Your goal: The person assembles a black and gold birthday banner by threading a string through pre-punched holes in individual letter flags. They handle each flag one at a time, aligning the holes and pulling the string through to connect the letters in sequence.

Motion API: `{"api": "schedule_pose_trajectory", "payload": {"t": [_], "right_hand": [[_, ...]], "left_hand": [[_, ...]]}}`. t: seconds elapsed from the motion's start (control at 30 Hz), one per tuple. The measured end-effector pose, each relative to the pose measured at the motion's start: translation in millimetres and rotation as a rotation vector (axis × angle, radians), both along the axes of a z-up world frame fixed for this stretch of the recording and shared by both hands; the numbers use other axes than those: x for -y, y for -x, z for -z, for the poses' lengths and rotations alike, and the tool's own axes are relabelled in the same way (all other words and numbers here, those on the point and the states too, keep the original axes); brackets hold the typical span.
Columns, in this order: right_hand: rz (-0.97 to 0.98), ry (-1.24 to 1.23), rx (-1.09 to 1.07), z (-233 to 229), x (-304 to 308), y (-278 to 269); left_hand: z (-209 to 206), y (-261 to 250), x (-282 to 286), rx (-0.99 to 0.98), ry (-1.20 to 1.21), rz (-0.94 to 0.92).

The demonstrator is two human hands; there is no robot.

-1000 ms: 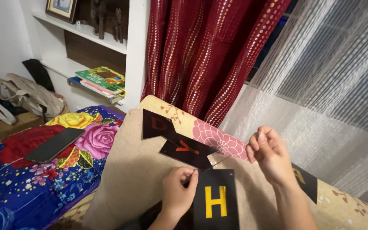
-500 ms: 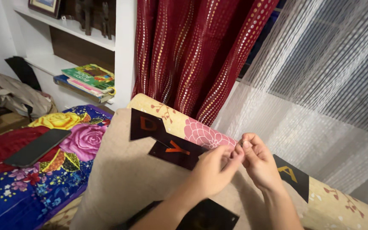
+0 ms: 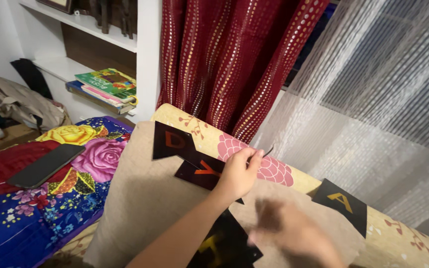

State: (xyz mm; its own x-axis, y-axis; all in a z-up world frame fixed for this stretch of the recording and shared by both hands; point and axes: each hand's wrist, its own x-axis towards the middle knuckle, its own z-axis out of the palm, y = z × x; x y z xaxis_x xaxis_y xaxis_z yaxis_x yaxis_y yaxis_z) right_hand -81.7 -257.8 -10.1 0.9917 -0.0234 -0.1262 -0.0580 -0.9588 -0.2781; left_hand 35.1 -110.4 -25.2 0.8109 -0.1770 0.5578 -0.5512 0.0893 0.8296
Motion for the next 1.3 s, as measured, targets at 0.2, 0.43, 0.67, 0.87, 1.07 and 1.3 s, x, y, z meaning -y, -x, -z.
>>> {"api": "schedule_pose_trajectory", "payload": {"t": [0.2,0.43,0.67,0.87,1.07,1.3], "right_hand": [[-0.494,-0.103,0.254,53.8,7.1,-13.1],[-0.007,-0.961,-0.075,42.5,61.9,-58.1],[0.047,-1.14,-0.006,44.2,69.3,-62.3],[0.072,-1.165,0.018,40.9,80.3,-60.1],[0.048,-1.205,0.058,44.7,74.8,-56.1],[-0.018,-1.126,0.071,35.1,65.0,-43.8]], "left_hand": [[-10.6,-1.0,-13.3,-0.036,0.028,0.129],[0.7,15.2,-46.3,-0.021,-0.158,0.47],[10.8,33.1,-47.8,0.243,-0.274,0.209],[9.1,47.1,-40.5,0.142,-0.365,0.057],[0.8,54.6,-37.8,-0.012,-0.417,-0.014],[3.1,63.0,-34.7,-0.024,-0.484,-0.119]]}}
